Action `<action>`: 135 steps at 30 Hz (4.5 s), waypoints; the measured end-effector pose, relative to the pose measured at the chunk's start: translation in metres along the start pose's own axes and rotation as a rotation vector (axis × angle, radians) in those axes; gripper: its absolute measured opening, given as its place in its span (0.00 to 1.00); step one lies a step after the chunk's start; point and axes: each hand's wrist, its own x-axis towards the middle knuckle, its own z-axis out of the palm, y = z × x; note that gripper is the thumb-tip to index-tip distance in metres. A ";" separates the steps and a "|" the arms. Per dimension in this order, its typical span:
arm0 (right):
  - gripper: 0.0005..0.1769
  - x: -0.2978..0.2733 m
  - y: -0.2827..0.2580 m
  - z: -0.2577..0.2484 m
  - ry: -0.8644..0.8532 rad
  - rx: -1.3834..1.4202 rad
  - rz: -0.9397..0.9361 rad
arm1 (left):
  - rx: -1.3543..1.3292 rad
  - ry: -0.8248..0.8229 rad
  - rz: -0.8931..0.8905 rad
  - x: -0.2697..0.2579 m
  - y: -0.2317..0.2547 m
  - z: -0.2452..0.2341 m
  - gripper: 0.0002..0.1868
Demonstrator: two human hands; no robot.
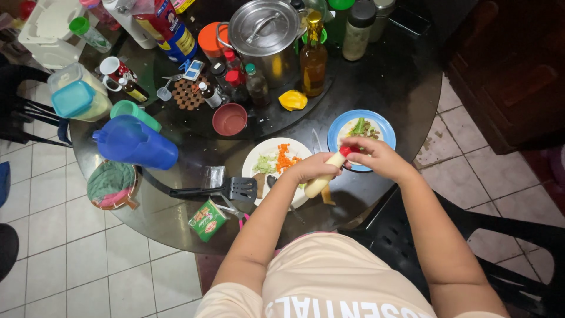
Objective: Assembling a taco by adding various chopped ingredients and sauce onto a tortilla.
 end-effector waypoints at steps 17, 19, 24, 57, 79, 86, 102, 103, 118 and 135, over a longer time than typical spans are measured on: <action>0.23 0.016 0.043 -0.002 0.069 0.233 0.305 | 0.781 0.452 0.164 0.000 0.013 0.011 0.24; 0.23 0.018 0.052 0.001 0.082 0.294 0.362 | 0.826 0.482 0.171 0.001 0.016 0.011 0.23; 0.26 0.019 0.044 0.019 0.276 -0.143 0.182 | 0.817 0.504 0.131 0.007 0.000 0.011 0.22; 0.47 0.021 0.070 0.045 0.217 0.069 -0.065 | -0.467 0.465 0.130 0.086 -0.080 -0.022 0.17; 0.28 -0.012 0.116 0.046 0.442 -0.358 0.129 | 0.082 0.666 -0.301 0.072 -0.178 -0.026 0.23; 0.25 -0.013 0.102 0.055 0.387 -0.530 0.098 | 0.297 0.691 -0.178 0.070 -0.188 -0.034 0.20; 0.29 -0.017 0.087 0.084 0.246 -0.829 0.110 | 0.400 0.724 -0.168 0.073 -0.193 -0.041 0.19; 0.29 -0.018 0.088 0.084 0.248 -0.830 0.108 | 0.402 0.724 -0.166 0.075 -0.195 -0.042 0.19; 0.33 0.005 0.110 0.027 0.738 0.550 0.451 | -0.151 0.443 0.070 0.054 -0.132 -0.036 0.23; 0.28 0.004 0.143 0.036 0.449 1.234 0.250 | -0.395 0.550 0.071 0.086 -0.112 -0.034 0.18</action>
